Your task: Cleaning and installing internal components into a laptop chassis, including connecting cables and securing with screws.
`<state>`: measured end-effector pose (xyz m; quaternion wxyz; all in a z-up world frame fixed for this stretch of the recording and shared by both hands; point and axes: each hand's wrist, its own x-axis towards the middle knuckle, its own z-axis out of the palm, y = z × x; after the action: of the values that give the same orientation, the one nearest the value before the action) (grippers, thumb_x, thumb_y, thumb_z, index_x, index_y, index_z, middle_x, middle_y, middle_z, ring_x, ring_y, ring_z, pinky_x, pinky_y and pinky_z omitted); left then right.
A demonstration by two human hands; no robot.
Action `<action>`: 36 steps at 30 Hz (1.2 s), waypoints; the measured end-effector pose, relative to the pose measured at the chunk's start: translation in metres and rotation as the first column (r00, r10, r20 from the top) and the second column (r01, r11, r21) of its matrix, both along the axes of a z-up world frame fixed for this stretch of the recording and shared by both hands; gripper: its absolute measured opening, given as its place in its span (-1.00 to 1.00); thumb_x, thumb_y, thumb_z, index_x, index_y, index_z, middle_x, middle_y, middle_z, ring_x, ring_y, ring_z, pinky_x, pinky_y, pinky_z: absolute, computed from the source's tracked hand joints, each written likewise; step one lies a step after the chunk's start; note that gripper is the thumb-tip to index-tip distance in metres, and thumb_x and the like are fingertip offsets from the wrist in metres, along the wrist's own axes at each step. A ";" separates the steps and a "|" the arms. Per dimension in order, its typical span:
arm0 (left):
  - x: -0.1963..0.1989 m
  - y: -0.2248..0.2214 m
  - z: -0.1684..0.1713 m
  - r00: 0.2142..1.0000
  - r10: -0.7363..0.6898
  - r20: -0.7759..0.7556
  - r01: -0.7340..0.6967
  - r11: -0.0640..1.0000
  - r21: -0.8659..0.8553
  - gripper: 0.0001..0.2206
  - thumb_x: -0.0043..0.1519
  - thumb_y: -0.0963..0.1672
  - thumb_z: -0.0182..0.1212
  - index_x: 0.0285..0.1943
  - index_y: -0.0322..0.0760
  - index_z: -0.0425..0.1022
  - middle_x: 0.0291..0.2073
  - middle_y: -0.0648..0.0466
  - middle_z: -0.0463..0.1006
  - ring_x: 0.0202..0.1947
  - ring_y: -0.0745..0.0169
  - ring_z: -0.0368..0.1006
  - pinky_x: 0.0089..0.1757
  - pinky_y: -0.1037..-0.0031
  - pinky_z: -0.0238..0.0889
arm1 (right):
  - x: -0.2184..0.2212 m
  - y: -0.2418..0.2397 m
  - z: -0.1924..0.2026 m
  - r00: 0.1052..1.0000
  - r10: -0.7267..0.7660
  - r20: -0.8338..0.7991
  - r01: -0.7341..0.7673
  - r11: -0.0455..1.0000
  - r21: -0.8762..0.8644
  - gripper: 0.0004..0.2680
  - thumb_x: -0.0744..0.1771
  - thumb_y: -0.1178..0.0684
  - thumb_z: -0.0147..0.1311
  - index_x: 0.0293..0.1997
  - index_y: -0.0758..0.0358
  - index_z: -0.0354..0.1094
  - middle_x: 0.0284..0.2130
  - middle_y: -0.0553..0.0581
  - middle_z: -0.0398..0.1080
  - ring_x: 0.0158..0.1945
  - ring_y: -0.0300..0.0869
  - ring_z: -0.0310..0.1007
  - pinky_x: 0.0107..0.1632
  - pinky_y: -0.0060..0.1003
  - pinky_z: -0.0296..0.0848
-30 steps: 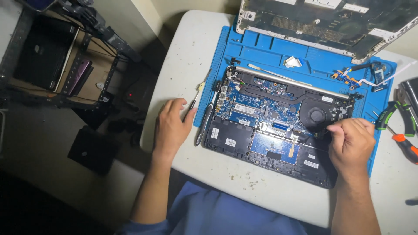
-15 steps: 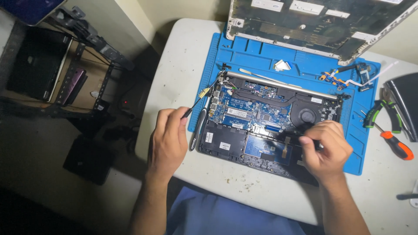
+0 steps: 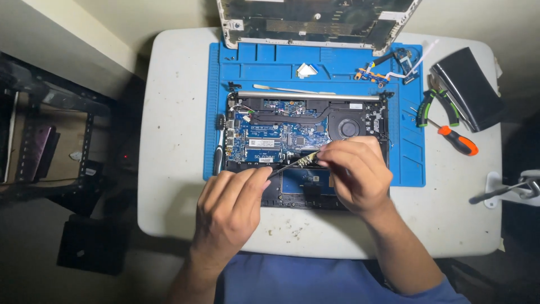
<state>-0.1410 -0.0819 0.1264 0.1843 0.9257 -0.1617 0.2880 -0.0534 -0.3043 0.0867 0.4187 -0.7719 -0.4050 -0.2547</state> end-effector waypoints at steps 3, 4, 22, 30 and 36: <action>0.001 -0.002 -0.005 1.000 -0.006 -0.023 0.006 1.000 0.006 -0.93 0.34 -0.22 0.29 -0.05 -0.30 0.59 -0.29 0.11 0.59 -0.42 0.23 0.36 -0.38 0.41 0.22 | 0.000 -0.001 -0.008 1.000 0.009 0.022 -0.009 1.000 0.006 -0.94 0.36 0.22 0.20 -0.15 0.38 0.45 -0.23 0.20 0.51 -0.20 -0.08 0.51 -0.04 -0.23 0.38; 0.001 -0.004 -0.005 1.000 -0.008 -0.023 0.008 1.000 0.003 -0.93 0.34 -0.22 0.29 -0.05 -0.30 0.59 -0.29 0.11 0.59 -0.42 0.23 0.36 -0.38 0.41 0.22 | 0.000 -0.002 -0.010 1.000 0.007 0.022 -0.007 1.000 0.003 -0.94 0.36 0.22 0.20 -0.15 0.38 0.45 -0.23 0.20 0.51 -0.20 -0.08 0.51 -0.04 -0.23 0.38; -0.002 -0.008 -0.010 0.995 -0.066 -0.078 0.058 0.994 -0.096 -0.92 0.36 -0.24 0.21 -0.02 -0.39 0.55 -0.29 0.03 0.58 -0.43 0.16 0.37 -0.35 0.40 0.28 | 0.001 -0.005 -0.041 0.987 -0.023 0.160 0.021 1.000 0.015 -0.91 0.35 0.36 0.18 -0.11 0.39 0.43 -0.16 0.27 0.38 -0.17 -0.05 0.46 -0.09 -0.24 0.53; 0.000 -0.009 -0.013 0.998 -0.055 -0.039 0.053 0.997 -0.060 -0.89 0.38 -0.22 0.17 -0.01 -0.40 0.57 -0.28 0.04 0.57 -0.44 0.20 0.36 -0.37 0.41 0.27 | 0.007 -0.010 -0.037 0.991 0.026 0.130 -0.014 0.996 -0.089 -0.95 0.39 0.31 0.12 -0.10 0.43 0.36 -0.20 0.24 0.36 -0.19 -0.02 0.39 -0.10 -0.15 0.48; -0.001 -0.013 -0.020 0.999 -0.037 0.026 0.037 0.999 0.016 -0.90 0.36 -0.25 0.23 -0.01 -0.40 0.60 -0.30 0.04 0.53 -0.46 0.24 0.31 -0.42 0.45 0.24 | 0.010 -0.018 -0.051 0.989 0.024 0.146 -0.006 0.992 -0.126 -0.90 0.37 0.28 0.09 -0.08 0.39 0.23 -0.18 0.27 0.28 -0.16 0.02 0.33 -0.10 -0.08 0.46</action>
<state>-0.1420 -0.0946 0.1060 0.1804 0.9200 -0.1833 0.2957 -0.0438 -0.3218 0.0353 0.3401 -0.7726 -0.4559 -0.2820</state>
